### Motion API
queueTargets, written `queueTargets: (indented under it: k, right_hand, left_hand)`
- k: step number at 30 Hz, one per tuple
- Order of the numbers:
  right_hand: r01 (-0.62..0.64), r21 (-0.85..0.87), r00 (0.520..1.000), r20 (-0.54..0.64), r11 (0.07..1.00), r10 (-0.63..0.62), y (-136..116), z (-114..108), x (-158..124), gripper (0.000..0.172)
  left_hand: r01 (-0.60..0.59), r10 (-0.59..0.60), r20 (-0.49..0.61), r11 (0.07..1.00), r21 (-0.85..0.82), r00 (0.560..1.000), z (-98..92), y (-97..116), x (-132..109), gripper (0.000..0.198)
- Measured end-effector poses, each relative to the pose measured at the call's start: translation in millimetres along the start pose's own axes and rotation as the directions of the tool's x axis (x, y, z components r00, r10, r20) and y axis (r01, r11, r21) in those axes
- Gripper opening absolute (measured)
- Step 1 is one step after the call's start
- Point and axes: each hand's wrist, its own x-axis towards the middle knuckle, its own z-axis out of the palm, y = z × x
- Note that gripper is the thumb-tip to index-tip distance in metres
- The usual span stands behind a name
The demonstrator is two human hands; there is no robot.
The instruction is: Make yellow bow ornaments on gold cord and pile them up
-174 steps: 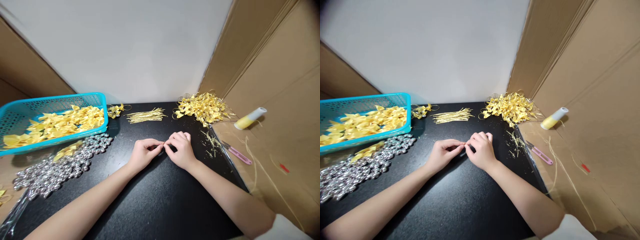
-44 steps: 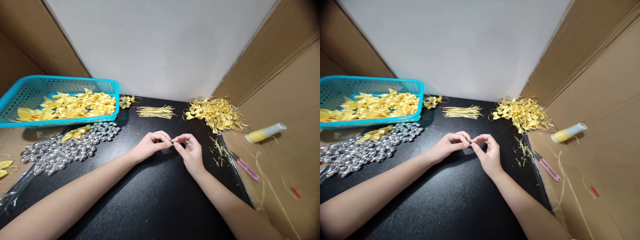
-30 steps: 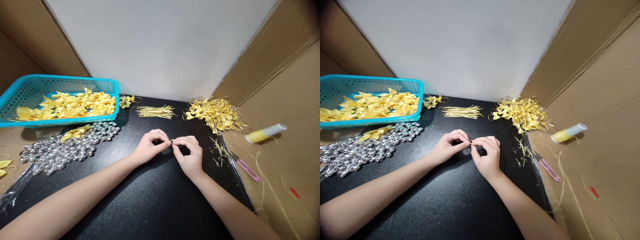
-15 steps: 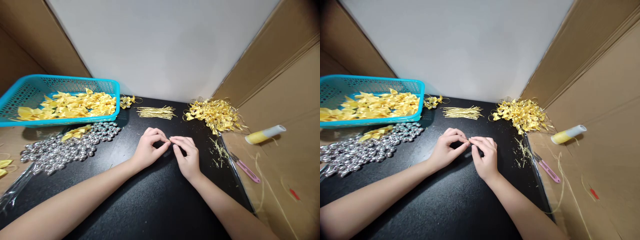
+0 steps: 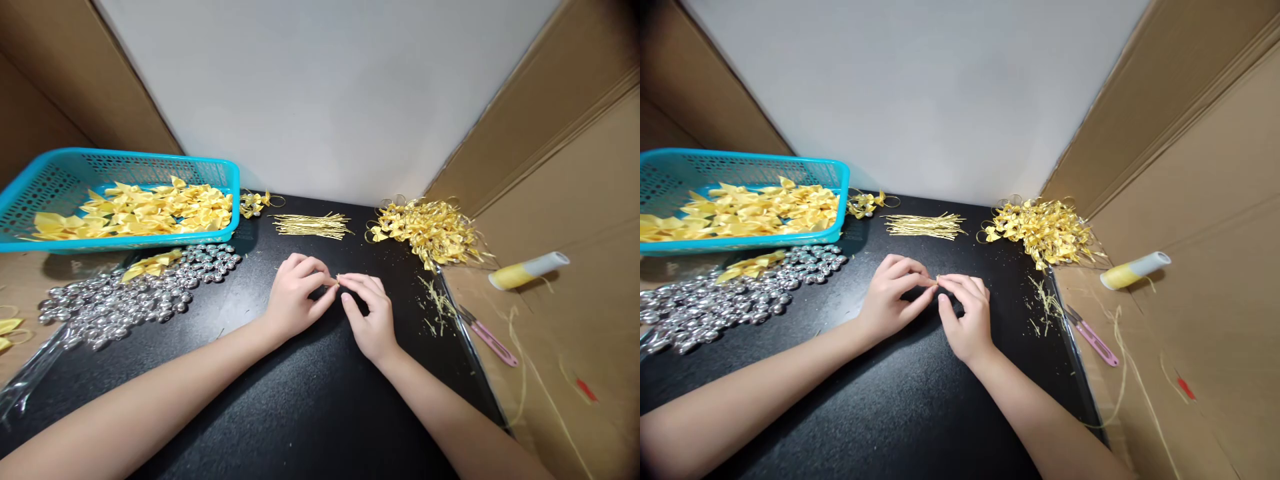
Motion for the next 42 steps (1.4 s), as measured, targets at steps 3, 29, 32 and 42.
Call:
queueTargets:
  k: [3, 29, 32, 42]
  right_hand:
    - [-0.005, -0.001, 1.0, 0.018, 1.0, 0.005, 1.9, 1.0, -1.1, 0.028]
    - [-0.067, 0.448, 0.997, 0.058, 0.892, 0.045, 1.5, -4.6, 6.9, 0.016]
    - [-0.08, 0.466, 0.995, 0.089, 0.881, 0.043, 3.6, -5.4, 8.3, 0.013]
    - [-0.204, 0.529, 0.952, 0.303, 0.824, 0.041, 8.1, -8.8, 14.8, 0.015]
  left_hand:
    - [-0.003, 0.003, -0.012, 1.0, -0.025, 1.0, -0.3, 0.9, -0.1, 0.013]
    - [0.656, -0.093, 0.672, 0.348, -0.67, 0.735, -5.5, -7.9, 16.8, 0.014]
    - [0.67, -0.069, 0.692, 0.338, -0.661, 0.718, -7.4, -9.2, 17.9, 0.011]
    - [0.744, 0.03, 0.797, 0.339, -0.575, 0.603, -12.5, -15.0, 20.8, 0.009]
